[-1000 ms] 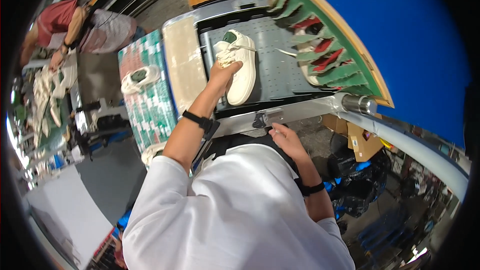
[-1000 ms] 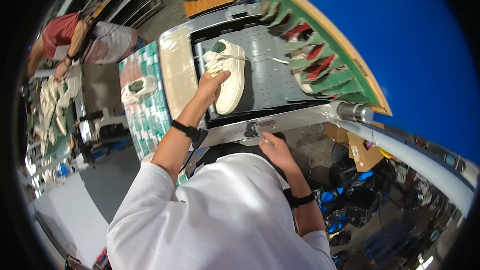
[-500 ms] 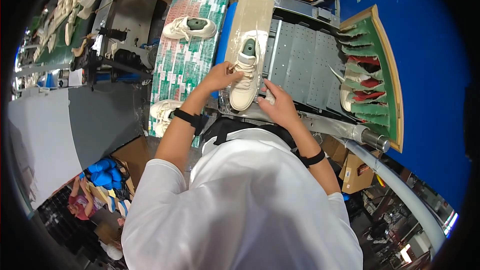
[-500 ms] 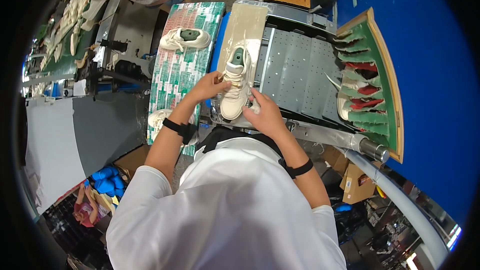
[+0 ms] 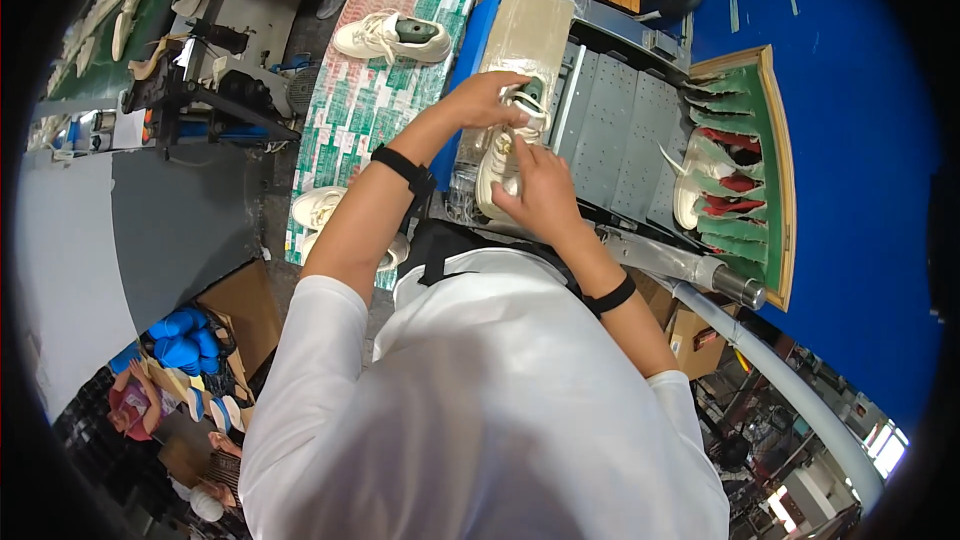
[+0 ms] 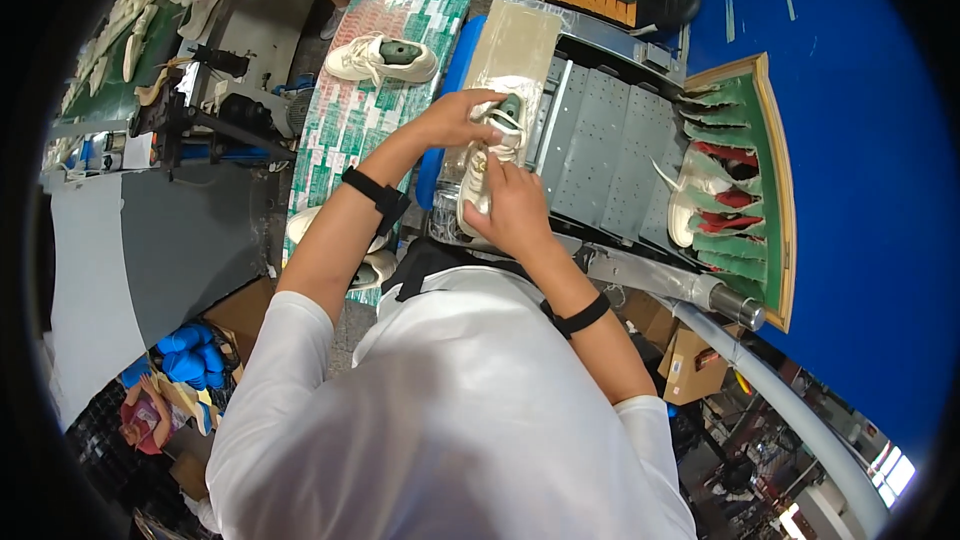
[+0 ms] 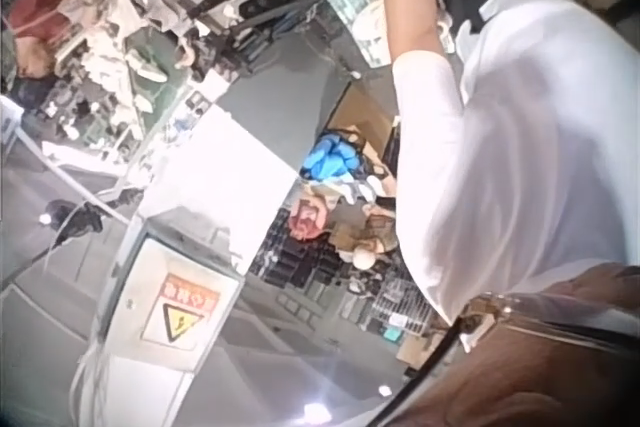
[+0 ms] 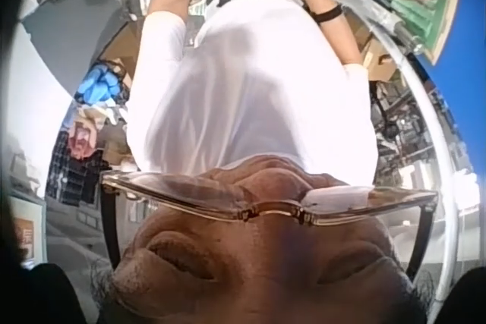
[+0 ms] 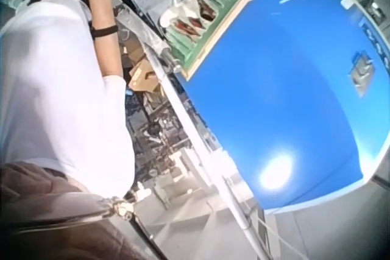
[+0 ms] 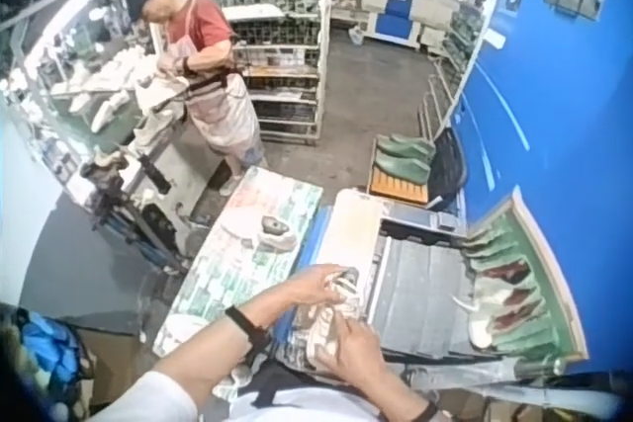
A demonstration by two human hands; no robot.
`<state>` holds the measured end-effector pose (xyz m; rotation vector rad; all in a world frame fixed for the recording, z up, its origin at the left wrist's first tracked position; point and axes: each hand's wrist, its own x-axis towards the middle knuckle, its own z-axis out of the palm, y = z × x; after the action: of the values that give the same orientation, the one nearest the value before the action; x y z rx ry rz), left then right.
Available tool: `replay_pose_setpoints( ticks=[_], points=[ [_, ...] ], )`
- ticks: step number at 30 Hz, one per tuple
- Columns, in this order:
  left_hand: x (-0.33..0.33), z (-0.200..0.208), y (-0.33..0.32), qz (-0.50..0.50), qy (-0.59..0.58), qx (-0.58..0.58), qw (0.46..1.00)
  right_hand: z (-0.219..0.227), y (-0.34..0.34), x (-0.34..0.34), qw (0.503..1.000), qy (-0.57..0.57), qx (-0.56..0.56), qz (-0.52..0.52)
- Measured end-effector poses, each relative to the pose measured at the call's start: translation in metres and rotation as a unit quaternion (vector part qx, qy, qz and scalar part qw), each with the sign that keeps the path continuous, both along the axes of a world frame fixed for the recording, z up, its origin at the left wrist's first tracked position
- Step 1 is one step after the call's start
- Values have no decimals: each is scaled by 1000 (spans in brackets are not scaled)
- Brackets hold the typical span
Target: Clean and inspect the finished shoes at a quality control station.
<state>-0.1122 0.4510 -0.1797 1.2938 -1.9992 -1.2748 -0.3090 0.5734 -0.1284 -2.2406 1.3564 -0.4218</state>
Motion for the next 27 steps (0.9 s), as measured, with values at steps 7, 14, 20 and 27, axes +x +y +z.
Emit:
replay_pose_setpoints(
  ticks=[7, 14, 20, 27],
  points=[
    [-5, -17, -7, -9, -16, 48, 999, 24, 16, 29, 873, -295, 388, -16],
    [-5, -9, 10, 21, 43, 61, 997, 10, 9, -22, 987, -100, 84, -95],
    [-19, -23, 15, 83, 17, 77, 993, -6, 13, -27, 997, -4, -32, -69],
    [-23, -9, 19, 111, -32, 59, 992, -2, 10, -34, 997, -39, 15, -67]
  ],
)
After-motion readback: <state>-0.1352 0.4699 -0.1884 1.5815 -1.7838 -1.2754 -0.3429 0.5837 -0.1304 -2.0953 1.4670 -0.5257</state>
